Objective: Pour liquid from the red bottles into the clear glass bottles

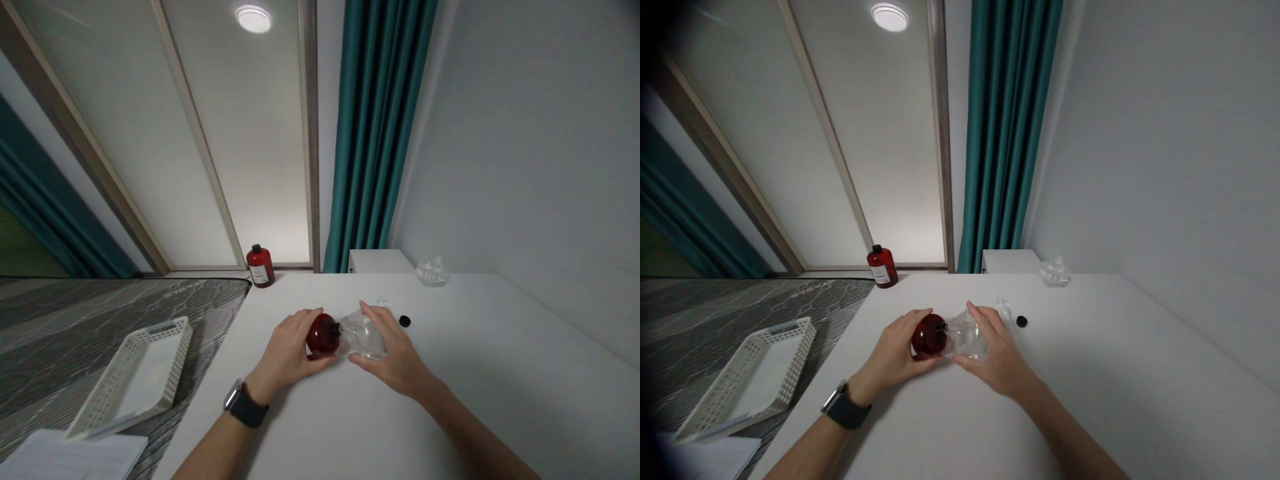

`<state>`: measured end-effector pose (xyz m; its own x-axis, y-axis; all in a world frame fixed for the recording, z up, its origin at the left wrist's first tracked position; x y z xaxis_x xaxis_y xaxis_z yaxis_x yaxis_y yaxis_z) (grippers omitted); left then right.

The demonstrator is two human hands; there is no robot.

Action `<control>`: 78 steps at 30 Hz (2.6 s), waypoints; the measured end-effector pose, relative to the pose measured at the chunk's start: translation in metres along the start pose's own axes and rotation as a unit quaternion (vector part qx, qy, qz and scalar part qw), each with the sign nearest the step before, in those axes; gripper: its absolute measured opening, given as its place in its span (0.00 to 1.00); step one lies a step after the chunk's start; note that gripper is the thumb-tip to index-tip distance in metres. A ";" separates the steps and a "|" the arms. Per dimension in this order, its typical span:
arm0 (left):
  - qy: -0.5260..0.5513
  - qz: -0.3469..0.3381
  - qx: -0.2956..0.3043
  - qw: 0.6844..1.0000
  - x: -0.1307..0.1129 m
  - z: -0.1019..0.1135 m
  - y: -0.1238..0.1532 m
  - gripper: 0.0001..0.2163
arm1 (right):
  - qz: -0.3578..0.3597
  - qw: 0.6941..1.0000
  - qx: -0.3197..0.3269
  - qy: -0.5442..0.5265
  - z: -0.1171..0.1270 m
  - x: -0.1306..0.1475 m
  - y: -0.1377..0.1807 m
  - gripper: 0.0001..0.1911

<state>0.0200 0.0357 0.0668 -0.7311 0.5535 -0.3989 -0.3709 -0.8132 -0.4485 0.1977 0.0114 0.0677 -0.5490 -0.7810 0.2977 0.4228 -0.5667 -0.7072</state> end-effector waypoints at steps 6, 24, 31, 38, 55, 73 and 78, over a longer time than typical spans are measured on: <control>0.017 0.000 -0.010 1.000 0.000 0.001 0.001 0.36 | -0.015 1.000 0.004 -0.015 0.001 -0.002 -0.004 0.44; 0.051 0.013 -0.024 0.998 0.001 0.007 0.001 0.35 | -0.003 1.000 -0.008 -0.028 0.006 0.002 -0.014 0.36; 0.058 0.017 -0.033 0.998 0.001 0.008 0.001 0.35 | 0.000 1.000 -0.004 -0.022 0.008 0.003 -0.016 0.36; 0.058 0.023 -0.035 0.997 0.002 0.006 0.003 0.35 | 0.000 1.000 0.004 -0.025 0.009 0.004 -0.018 0.36; 0.082 0.034 -0.037 0.995 0.001 0.009 0.001 0.34 | 0.005 0.999 0.025 -0.020 0.011 0.005 -0.026 0.36; 0.095 0.039 -0.069 0.992 0.001 0.011 0.002 0.33 | 0.008 0.999 0.047 -0.026 0.012 0.006 -0.033 0.36; 0.102 0.037 -0.076 0.991 0.002 0.011 0.003 0.32 | 0.013 0.998 0.054 -0.025 0.012 0.008 -0.034 0.36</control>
<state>0.0117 0.0323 0.0733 -0.6166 0.5309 -0.5814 -0.2196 -0.8251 -0.5206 0.1879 0.0214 0.1022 -0.5022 -0.8058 0.3140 0.5131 -0.5699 -0.6419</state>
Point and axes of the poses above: each hand's wrist, its own y-axis away from the middle knuckle, its own z-axis out of the back of the hand, x = y × z, the point moved 9 cm from there along -y, towards the middle knuckle, and after that the axes turned 13 degrees about z, right-handed, at the moved point
